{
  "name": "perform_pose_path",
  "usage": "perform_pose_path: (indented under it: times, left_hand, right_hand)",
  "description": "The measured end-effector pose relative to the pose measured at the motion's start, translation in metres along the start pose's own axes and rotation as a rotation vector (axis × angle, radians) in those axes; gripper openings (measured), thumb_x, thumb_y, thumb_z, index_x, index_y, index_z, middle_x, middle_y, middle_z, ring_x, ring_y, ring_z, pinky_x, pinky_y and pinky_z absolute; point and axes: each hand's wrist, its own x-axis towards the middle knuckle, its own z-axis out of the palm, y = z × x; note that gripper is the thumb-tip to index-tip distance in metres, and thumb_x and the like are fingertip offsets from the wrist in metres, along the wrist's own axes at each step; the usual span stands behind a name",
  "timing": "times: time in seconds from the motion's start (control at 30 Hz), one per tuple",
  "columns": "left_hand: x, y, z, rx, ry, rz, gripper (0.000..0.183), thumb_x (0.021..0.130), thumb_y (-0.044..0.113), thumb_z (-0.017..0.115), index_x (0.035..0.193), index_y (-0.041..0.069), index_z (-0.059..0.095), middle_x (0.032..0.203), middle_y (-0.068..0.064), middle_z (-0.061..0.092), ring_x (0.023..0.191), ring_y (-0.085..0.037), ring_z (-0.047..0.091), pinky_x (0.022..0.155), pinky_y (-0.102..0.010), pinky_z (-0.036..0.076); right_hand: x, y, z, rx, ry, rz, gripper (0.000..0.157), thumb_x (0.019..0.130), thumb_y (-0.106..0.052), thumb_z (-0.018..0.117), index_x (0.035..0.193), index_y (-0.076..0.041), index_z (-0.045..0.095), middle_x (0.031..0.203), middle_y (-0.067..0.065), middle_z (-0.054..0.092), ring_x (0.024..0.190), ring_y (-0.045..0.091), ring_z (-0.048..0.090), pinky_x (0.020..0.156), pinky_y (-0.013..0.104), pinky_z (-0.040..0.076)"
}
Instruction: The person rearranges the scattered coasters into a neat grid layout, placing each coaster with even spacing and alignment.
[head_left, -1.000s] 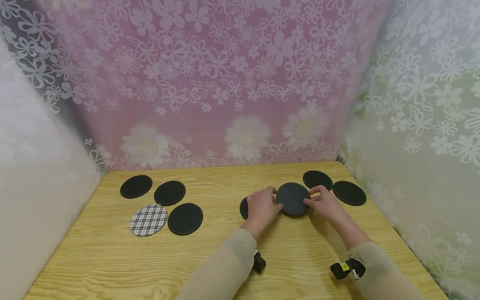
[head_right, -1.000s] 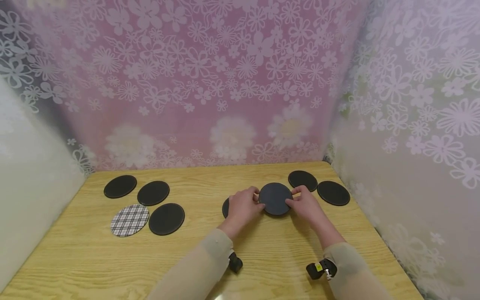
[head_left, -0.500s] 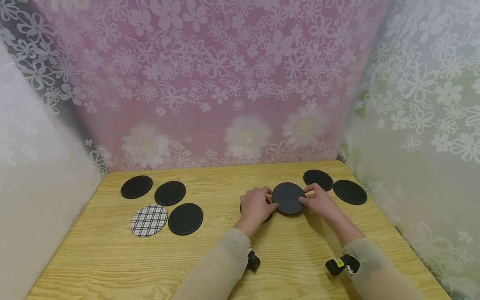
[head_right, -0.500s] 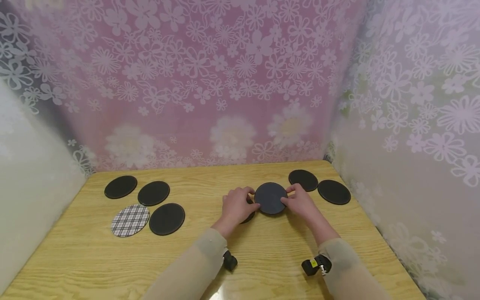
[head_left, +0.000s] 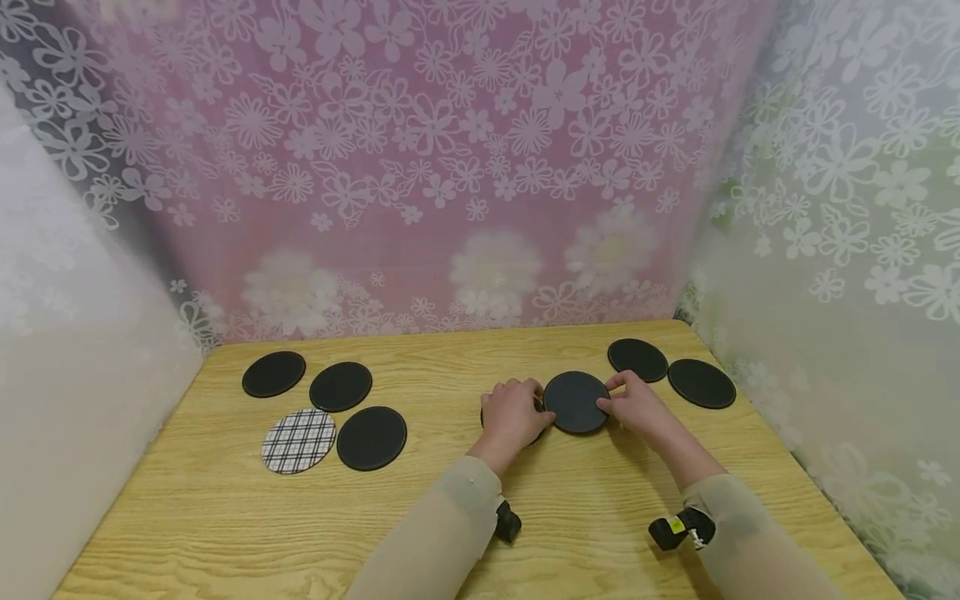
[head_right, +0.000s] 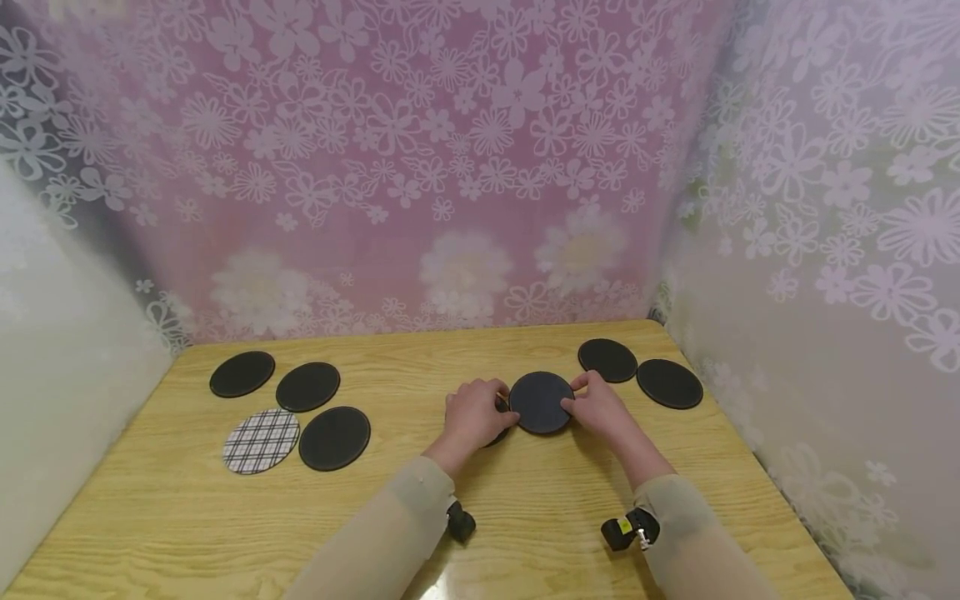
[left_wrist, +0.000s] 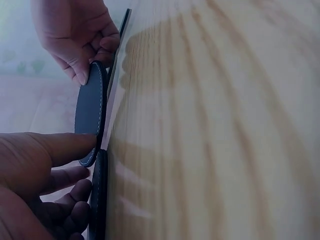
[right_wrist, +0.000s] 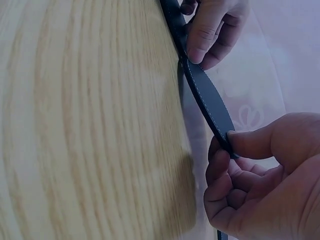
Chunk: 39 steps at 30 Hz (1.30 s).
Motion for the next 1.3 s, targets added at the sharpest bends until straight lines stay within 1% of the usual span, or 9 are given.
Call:
perform_pose_path:
  times: [0.17, 0.27, 0.4, 0.47, 0.63, 0.8, 1.1, 1.2, 1.3]
  left_hand:
    - [0.0001, 0.0001, 0.0016, 0.030, -0.005, 0.003, 0.038, 0.096, 0.041, 0.089, 0.125, 0.019, 0.079, 0.113, -0.003, 0.070, 0.107, -0.029, 0.063, 0.096, -0.053, 0.046]
    - [0.0000, -0.0002, 0.0027, 0.039, -0.004, 0.007, 0.038, 0.096, 0.041, 0.089, 0.125, 0.019, 0.080, 0.112, -0.003, 0.070, 0.106, -0.028, 0.062, 0.097, -0.053, 0.047]
    - [0.0003, -0.0004, 0.0031, 0.044, -0.011, 0.007, 0.038, 0.097, 0.042, 0.088, 0.125, 0.018, 0.080, 0.113, -0.003, 0.070, 0.105, -0.028, 0.061, 0.098, -0.053, 0.047]
    - [0.0006, -0.0002, 0.0030, 0.049, -0.016, 0.006, 0.037, 0.097, 0.042, 0.088, 0.124, 0.018, 0.080, 0.113, -0.003, 0.070, 0.105, -0.028, 0.061, 0.099, -0.053, 0.047]
    - [0.0001, 0.0010, 0.0023, 0.077, -0.023, 0.014, 0.035, 0.098, 0.042, 0.087, 0.121, 0.018, 0.079, 0.111, -0.003, 0.070, 0.106, -0.028, 0.062, 0.099, -0.049, 0.047]
    - [-0.0004, 0.0017, 0.0035, 0.098, -0.026, 0.020, 0.035, 0.098, 0.043, 0.087, 0.121, 0.018, 0.078, 0.112, -0.002, 0.069, 0.107, -0.027, 0.062, 0.099, -0.047, 0.048]
    - [-0.0006, 0.0015, 0.0028, 0.114, -0.026, 0.035, 0.035, 0.100, 0.043, 0.085, 0.122, 0.017, 0.076, 0.114, -0.004, 0.069, 0.107, -0.027, 0.061, 0.098, -0.045, 0.048]
    - [-0.0006, 0.0009, 0.0032, 0.122, -0.031, 0.038, 0.035, 0.100, 0.043, 0.084, 0.124, 0.018, 0.076, 0.116, -0.004, 0.069, 0.108, -0.027, 0.061, 0.097, -0.045, 0.048]
    - [-0.0009, 0.0005, 0.0035, 0.123, -0.031, 0.048, 0.038, 0.101, 0.043, 0.084, 0.129, 0.020, 0.076, 0.120, -0.004, 0.070, 0.110, -0.027, 0.062, 0.096, -0.044, 0.048]
  right_hand:
    - [0.0016, 0.0029, 0.0021, -0.027, 0.006, 0.002, 0.038, 0.112, -0.013, 0.064, 0.139, 0.006, 0.046, 0.118, 0.026, 0.065, 0.080, 0.027, 0.055, 0.071, 0.040, 0.047]
    - [0.0018, 0.0033, 0.0025, -0.053, 0.015, -0.007, 0.037, 0.112, -0.013, 0.065, 0.138, 0.007, 0.048, 0.111, 0.022, 0.065, 0.081, 0.028, 0.057, 0.071, 0.039, 0.047]
    - [0.0022, 0.0029, 0.0031, -0.149, 0.049, -0.043, 0.037, 0.111, -0.014, 0.069, 0.135, 0.009, 0.054, 0.112, 0.021, 0.064, 0.092, 0.032, 0.061, 0.079, 0.044, 0.051]
    - [0.0027, 0.0029, 0.0035, -0.201, 0.066, -0.057, 0.036, 0.110, -0.015, 0.070, 0.133, 0.009, 0.057, 0.109, 0.020, 0.063, 0.095, 0.033, 0.061, 0.083, 0.046, 0.051]
    - [0.0048, 0.0053, 0.0041, -0.268, 0.078, -0.072, 0.036, 0.107, -0.017, 0.073, 0.129, 0.009, 0.062, 0.105, 0.016, 0.064, 0.092, 0.032, 0.061, 0.083, 0.048, 0.051]
    - [0.0058, 0.0071, 0.0052, -0.296, 0.082, -0.071, 0.036, 0.106, -0.018, 0.075, 0.129, 0.009, 0.065, 0.107, 0.017, 0.066, 0.094, 0.031, 0.062, 0.085, 0.049, 0.052]
    - [0.0073, 0.0063, 0.0055, -0.332, 0.081, -0.063, 0.036, 0.106, -0.019, 0.076, 0.128, 0.009, 0.066, 0.107, 0.017, 0.066, 0.093, 0.031, 0.062, 0.083, 0.049, 0.053]
    - [0.0080, 0.0074, 0.0052, -0.340, 0.081, -0.059, 0.035, 0.106, -0.019, 0.076, 0.126, 0.007, 0.066, 0.107, 0.016, 0.066, 0.093, 0.031, 0.061, 0.084, 0.050, 0.052]
    - [0.0082, 0.0080, 0.0048, -0.341, 0.082, -0.055, 0.034, 0.105, -0.020, 0.076, 0.125, 0.006, 0.066, 0.107, 0.017, 0.067, 0.094, 0.032, 0.062, 0.085, 0.050, 0.052]
